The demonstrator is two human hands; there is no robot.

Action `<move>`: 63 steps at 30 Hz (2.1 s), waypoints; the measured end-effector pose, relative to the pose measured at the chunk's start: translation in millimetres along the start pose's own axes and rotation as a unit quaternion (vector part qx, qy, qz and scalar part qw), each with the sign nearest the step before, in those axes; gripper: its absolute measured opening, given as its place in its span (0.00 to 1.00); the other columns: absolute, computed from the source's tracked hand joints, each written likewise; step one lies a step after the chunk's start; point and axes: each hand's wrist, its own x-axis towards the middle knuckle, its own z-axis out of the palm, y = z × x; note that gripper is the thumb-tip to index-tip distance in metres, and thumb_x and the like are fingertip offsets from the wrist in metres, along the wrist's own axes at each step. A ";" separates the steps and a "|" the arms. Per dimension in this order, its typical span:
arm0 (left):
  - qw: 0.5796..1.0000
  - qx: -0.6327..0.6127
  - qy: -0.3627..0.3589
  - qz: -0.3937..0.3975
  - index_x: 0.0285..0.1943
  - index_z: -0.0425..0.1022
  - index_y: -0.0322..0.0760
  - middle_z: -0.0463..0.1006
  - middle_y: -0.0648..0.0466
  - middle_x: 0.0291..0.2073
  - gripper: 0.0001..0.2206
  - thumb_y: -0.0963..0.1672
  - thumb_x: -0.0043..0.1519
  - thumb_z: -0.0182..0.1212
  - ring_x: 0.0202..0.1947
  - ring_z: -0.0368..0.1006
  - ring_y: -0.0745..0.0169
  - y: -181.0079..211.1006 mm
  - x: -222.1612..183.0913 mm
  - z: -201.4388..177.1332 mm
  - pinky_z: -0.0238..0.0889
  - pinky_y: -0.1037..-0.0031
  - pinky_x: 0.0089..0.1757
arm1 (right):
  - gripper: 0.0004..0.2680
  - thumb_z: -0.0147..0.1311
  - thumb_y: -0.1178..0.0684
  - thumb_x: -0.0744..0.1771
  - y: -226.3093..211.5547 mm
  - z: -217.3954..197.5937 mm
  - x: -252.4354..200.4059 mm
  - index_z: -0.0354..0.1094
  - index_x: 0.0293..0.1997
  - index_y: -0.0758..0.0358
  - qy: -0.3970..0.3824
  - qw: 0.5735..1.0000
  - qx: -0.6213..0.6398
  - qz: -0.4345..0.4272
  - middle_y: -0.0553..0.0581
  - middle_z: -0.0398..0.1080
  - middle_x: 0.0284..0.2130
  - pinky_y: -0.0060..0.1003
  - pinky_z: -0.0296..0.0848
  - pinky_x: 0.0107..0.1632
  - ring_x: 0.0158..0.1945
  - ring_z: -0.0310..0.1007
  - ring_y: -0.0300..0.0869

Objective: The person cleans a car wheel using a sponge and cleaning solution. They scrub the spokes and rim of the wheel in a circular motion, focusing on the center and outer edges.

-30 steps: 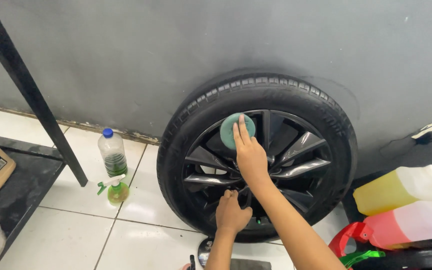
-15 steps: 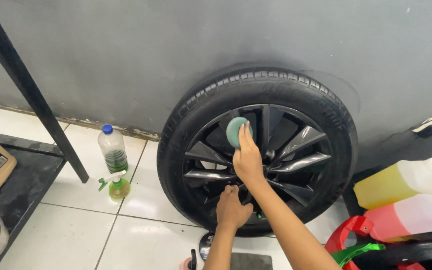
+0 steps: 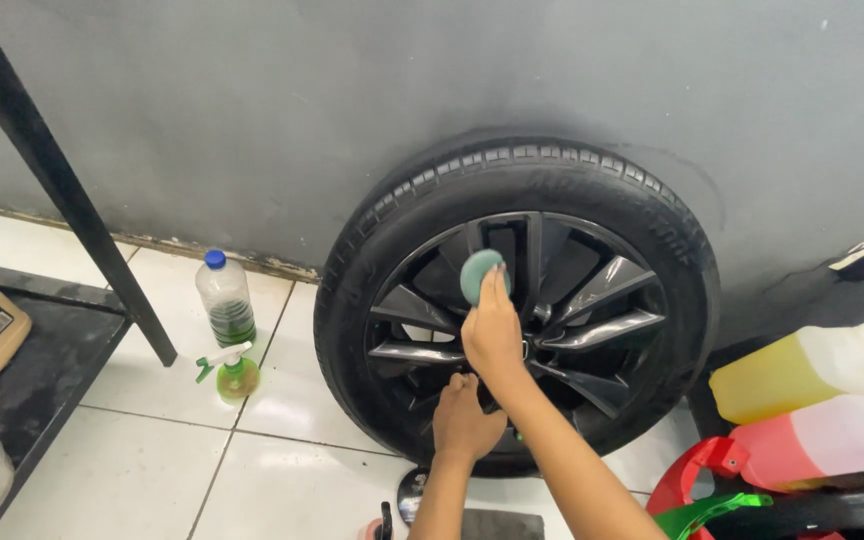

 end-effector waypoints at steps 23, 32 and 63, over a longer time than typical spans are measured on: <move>0.999 0.020 0.040 0.031 0.65 0.61 0.31 0.64 0.50 0.61 0.29 0.48 0.55 0.56 0.62 0.60 0.48 4.0 -6.2 -1.7 0.64 0.56 0.54 | 0.29 0.40 0.66 0.62 8.7 -12.7 -32.7 0.43 0.75 0.69 -0.017 0.998 -0.052 0.011 0.61 0.46 0.76 0.52 0.73 0.38 0.42 0.70 0.63; 0.999 0.033 0.016 0.025 0.77 0.49 0.33 0.55 0.49 0.72 0.36 0.45 0.56 0.53 0.70 0.52 0.48 -7.2 -1.1 7.4 0.59 0.53 0.61 | 0.29 0.39 0.68 0.60 35.4 -9.8 -34.3 0.48 0.74 0.67 -0.014 0.999 -0.046 -0.001 0.62 0.53 0.73 0.52 0.72 0.55 0.69 0.61 0.57; 1.000 -0.013 0.014 0.013 0.78 0.47 0.34 0.55 0.53 0.72 0.36 0.42 0.56 0.52 0.73 0.50 0.52 -7.2 -4.4 6.0 0.59 0.57 0.63 | 0.13 0.55 0.60 0.67 43.8 -62.3 -43.2 0.74 0.59 0.60 0.151 0.848 -0.422 -0.282 0.56 0.63 0.68 0.48 0.74 0.61 0.61 0.67 0.65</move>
